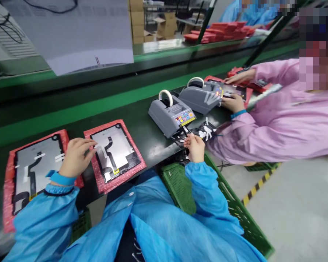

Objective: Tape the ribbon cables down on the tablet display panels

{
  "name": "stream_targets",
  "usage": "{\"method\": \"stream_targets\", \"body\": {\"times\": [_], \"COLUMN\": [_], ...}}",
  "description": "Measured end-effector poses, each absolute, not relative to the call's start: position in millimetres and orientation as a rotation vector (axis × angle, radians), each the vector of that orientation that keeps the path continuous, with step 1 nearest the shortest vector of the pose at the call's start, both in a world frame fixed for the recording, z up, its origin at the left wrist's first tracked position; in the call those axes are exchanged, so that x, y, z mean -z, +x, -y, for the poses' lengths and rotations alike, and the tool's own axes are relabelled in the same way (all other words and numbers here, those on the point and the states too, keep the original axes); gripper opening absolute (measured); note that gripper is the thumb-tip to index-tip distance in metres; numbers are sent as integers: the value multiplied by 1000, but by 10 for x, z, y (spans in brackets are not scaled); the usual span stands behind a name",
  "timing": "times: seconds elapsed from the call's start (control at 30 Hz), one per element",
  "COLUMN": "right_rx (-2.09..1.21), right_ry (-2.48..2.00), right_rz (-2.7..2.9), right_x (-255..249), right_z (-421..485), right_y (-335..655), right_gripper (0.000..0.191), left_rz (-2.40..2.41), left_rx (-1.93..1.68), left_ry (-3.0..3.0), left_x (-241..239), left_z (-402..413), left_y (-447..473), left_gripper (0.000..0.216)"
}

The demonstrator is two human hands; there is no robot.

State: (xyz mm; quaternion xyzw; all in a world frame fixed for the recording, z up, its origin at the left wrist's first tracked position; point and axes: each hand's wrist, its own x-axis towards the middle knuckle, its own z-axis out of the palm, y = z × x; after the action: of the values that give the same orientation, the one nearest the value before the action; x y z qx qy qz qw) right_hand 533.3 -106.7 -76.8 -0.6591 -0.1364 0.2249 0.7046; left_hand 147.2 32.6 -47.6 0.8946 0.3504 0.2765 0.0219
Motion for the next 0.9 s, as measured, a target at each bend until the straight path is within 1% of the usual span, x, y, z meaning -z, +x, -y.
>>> {"method": "stream_targets", "body": {"times": [0.13,0.27,0.3,0.33,0.47,0.53,0.63,0.7,0.8,0.9], "right_rx": [-500,-173,-146,-190,-728,-884,-931,-898,-827,-801], "right_ry": [-1491,-1524,-1532,-1539,-1549,-1584,-1724,-1830,-1968,-2080], "right_rz": [341,479,560,658,1071,1264,1536,1724,1924,1992], "right_x": [687,611,592,573,524,534,590,631,661,644], "right_z": [919,949,955,942,605,301,-130,-315,-431,-445], "right_y": [5406,5182,5088,4978,4408,4109,3761,3611,3479,3411], "right_gripper": [28,27,27,26,24,20,13,13,18,25], "left_rz": [-1061,-1151,-1161,-1171,-1203,-1219,-1234,-1224,-1239,-1263], "left_rx": [-820,-683,-614,-540,-325,-243,-179,-184,-182,-155], "left_ry": [2802,2791,2780,2767,2727,2712,2702,2711,2704,2680], "left_x": [571,655,683,714,821,846,860,866,873,867], "left_z": [-446,-432,-426,-423,-411,-387,-344,-324,-313,-312], "left_y": [1582,1582,1590,1600,1646,1663,1677,1679,1682,1690], "left_gripper": [23,26,27,27,33,33,35,37,40,43]}}
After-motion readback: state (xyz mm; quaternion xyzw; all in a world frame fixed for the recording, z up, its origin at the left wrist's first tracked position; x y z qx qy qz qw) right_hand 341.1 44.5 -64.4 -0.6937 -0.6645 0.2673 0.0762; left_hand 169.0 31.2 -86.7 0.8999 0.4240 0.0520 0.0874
